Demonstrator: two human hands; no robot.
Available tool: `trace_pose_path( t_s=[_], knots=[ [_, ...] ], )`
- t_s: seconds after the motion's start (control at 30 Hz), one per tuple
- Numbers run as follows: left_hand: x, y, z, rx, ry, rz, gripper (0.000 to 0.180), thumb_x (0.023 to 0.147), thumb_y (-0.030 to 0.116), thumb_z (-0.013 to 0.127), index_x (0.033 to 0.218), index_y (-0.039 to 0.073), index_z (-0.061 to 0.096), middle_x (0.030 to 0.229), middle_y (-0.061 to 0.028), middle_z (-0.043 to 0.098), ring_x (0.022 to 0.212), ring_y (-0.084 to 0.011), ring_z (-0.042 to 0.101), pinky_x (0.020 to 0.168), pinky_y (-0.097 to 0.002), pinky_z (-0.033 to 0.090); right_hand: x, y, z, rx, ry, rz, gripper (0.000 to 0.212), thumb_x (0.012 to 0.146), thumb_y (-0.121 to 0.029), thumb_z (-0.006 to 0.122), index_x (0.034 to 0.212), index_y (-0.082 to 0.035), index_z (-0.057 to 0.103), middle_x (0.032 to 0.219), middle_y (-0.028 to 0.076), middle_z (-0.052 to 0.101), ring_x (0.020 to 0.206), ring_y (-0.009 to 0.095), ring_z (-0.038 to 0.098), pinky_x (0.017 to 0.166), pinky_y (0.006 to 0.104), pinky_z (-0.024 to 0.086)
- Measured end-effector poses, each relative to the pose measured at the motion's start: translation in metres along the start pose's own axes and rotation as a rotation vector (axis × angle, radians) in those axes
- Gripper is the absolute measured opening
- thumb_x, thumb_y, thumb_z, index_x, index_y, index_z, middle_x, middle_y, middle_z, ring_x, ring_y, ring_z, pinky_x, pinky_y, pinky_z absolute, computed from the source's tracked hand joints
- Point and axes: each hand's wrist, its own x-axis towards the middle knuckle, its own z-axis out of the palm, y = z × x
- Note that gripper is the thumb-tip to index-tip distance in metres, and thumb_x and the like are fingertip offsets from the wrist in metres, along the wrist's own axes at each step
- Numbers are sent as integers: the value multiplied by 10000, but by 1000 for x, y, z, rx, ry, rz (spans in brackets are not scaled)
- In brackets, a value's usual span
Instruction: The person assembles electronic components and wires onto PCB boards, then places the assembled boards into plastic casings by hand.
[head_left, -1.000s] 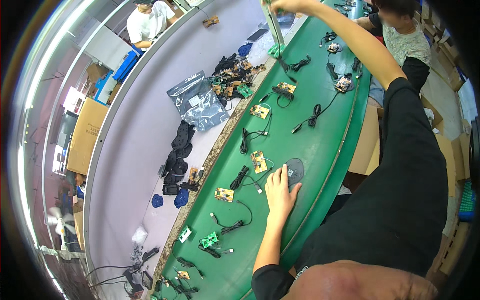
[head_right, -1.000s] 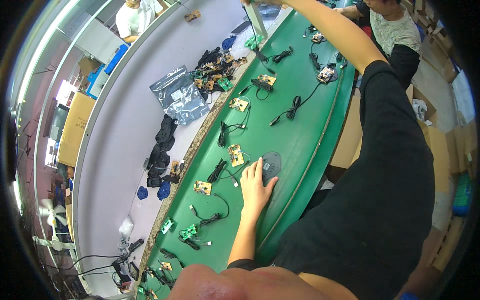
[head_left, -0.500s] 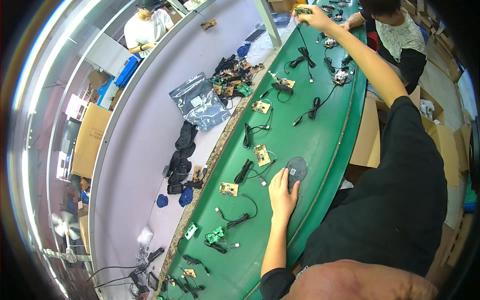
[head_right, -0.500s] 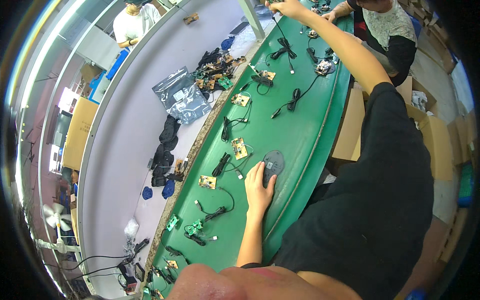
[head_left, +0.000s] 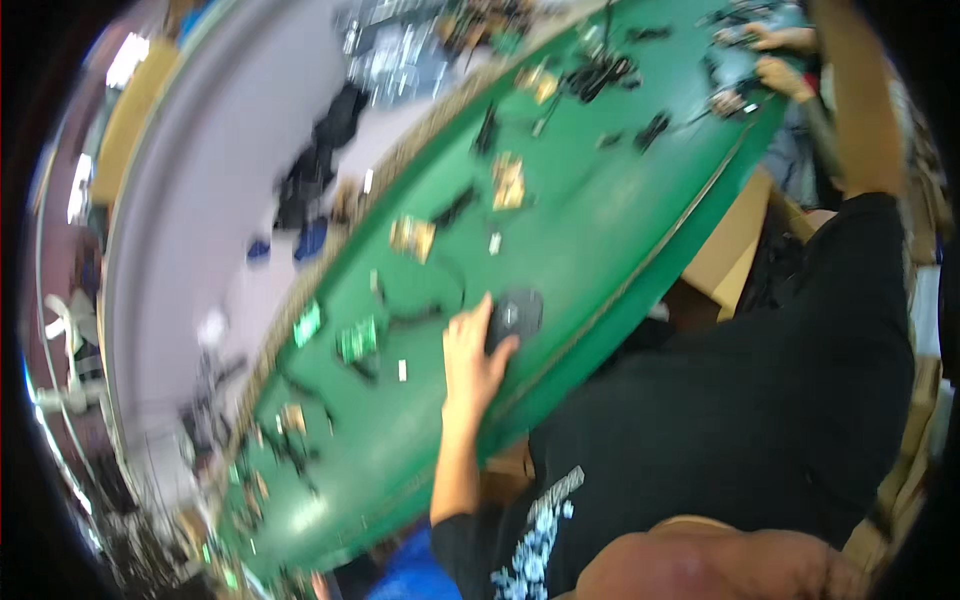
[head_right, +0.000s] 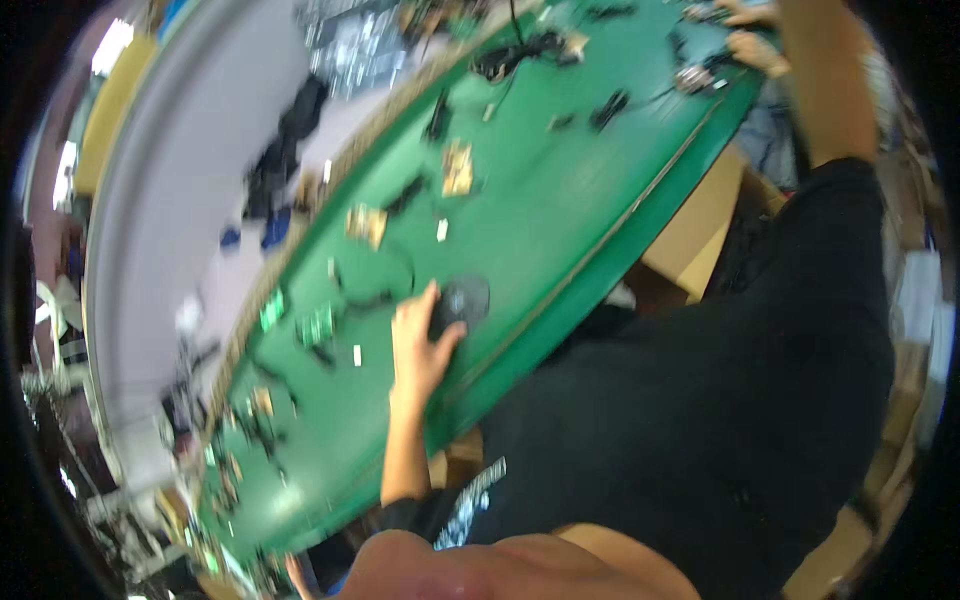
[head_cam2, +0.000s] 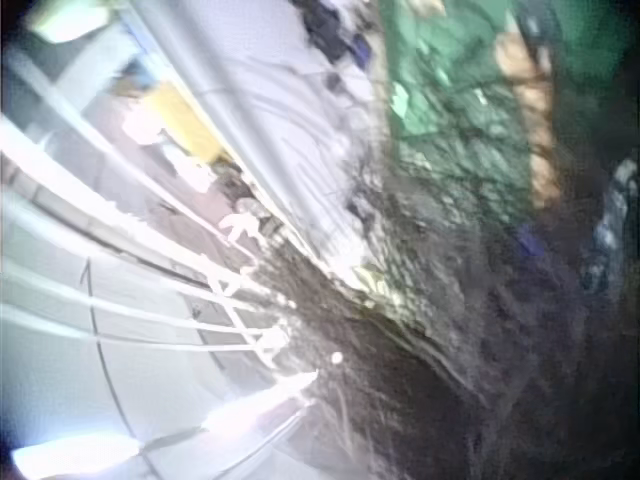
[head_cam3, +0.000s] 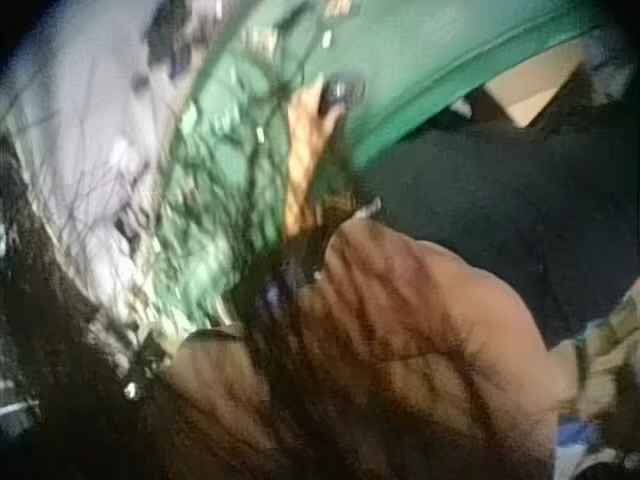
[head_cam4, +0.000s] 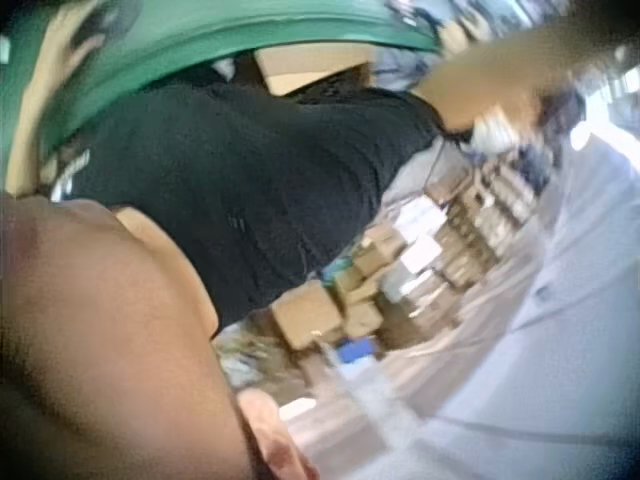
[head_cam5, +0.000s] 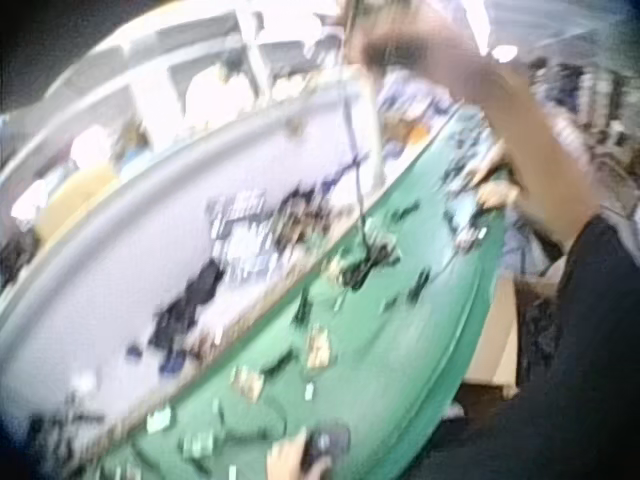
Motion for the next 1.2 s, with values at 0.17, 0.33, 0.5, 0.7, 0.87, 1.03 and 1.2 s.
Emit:
trace_pose_path(
  t_s=[0.17,0.33,0.5,0.7,0.87,1.03,1.2],
  knots=[
    [-34,2,-20,46,37,-109,737,716,145,847,1382,33,551,1212,-133,643,1135,-331,557,979,-429,417,2,11,115,246,-245,-43,200,913,-94,628,1058,35,674,935,120,686,802,169,657,688,258,530],
    [-42,14,-22,62,105,-120,653,742,140,829,1339,38,588,1237,-125,650,1151,-324,570,985,-418,423,3,-5,147,335,-310,-141,202,911,-93,629,1058,40,674,937,123,684,803,172,657,689,261,532],
    [-29,8,8,-102,260,-125,345,779,126,786,1104,36,711,1175,-129,651,1096,-316,590,953,-424,438,2,-26,156,364,-326,-241,205,910,-92,630,1057,44,673,938,126,683,804,175,657,690,264,534],
    [-19,5,35,-197,345,-163,208,779,76,764,980,33,729,1128,-116,660,1098,-304,581,948,-407,443,-4,-29,142,364,-296,-316,208,908,-90,631,1057,49,672,939,129,681,805,179,657,691,267,536],
    [-3,17,44,-230,297,-96,162,777,63,762,929,22,725,1134,-129,663,1099,-297,591,945,-410,463,-10,-27,131,366,-259,-376,211,906,-89,632,1057,53,671,940,132,680,806,182,657,692,270,537],
    [-4,14,36,-287,251,-119,162,795,70,762,945,11,737,1150,-141,681,1071,-295,630,915,-385,516,-18,-17,121,388,-219,-427,214,905,-88,633,1057,58,671,941,135,679,807,185,657,693,273,539],
    [0,16,32,-276,233,-102,172,796,81,764,949,6,736,1151,-145,681,1067,-292,631,915,-385,513,-14,-18,124,423,-232,-510,217,903,-87,634,1057,62,670,942,138,677,807,188,657,694,276,541]
  ],
)
